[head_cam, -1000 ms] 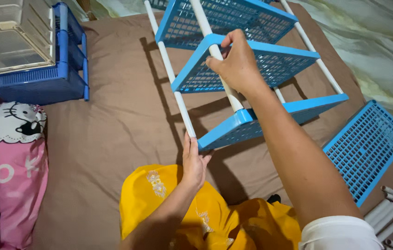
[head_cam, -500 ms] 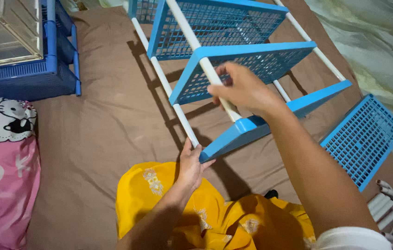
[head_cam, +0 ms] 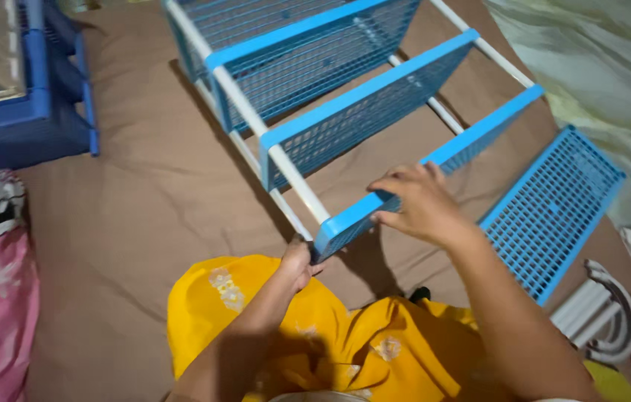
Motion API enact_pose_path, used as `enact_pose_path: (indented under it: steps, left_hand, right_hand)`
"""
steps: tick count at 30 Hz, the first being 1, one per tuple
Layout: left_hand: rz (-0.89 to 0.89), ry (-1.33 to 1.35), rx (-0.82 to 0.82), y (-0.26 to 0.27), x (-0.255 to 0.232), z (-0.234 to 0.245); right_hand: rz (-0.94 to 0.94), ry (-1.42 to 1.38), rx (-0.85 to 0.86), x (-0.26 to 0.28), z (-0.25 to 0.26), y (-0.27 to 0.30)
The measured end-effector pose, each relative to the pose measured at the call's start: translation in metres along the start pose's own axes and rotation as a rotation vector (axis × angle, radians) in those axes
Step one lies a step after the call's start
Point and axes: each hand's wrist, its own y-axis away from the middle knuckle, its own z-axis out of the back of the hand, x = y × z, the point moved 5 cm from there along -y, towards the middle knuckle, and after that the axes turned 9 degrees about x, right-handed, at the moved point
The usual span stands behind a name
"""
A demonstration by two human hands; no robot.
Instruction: The person assembles a blue plastic storage rack by inserting white poles into the grid panels and connecting them to form a frame. They repeatedly insert, remove, and reposition poles and panels to build the structure.
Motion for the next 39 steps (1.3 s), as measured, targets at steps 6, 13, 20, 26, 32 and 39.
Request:
enact_pose_path:
  steps: [6, 13, 20, 26, 32, 39]
  left_hand:
    - [0.124, 0.047, -0.027, -0.043, 0.035, 0.017]
    - [-0.558, -0.042, -0.003, 0.001, -0.055, 0.022]
    - [-0.333, -0.108, -0.018, 0.066, -0.174, -0.029]
    - [-0.382, -0.015, 0.147, 0.072, -0.170, -0.038]
    - [-0.404, 0.115, 0.288, 0.069, -0.129, -0.055]
    - [-0.283, 0.037, 0.353, 0.078, -0.081, -0.098]
  right_hand:
    - [-0.011, -0.032, -0.052, -0.009, -0.018, 0.016]
    - [-0.014, -0.070, -0.010, -0.024, -0.055, 0.024]
    - [-0.113, -0.215, -0.634, -0.049, -0.092, 0.053]
    - [-0.485, -0.946, -0.615, -0.086, -0.141, 0.030]
    - [-0.435, -0.978, -0.639, -0.103, -0.108, 0.031]
    - [-0.400, -1.011, -0.583, -0.167, -0.070, 0.052]
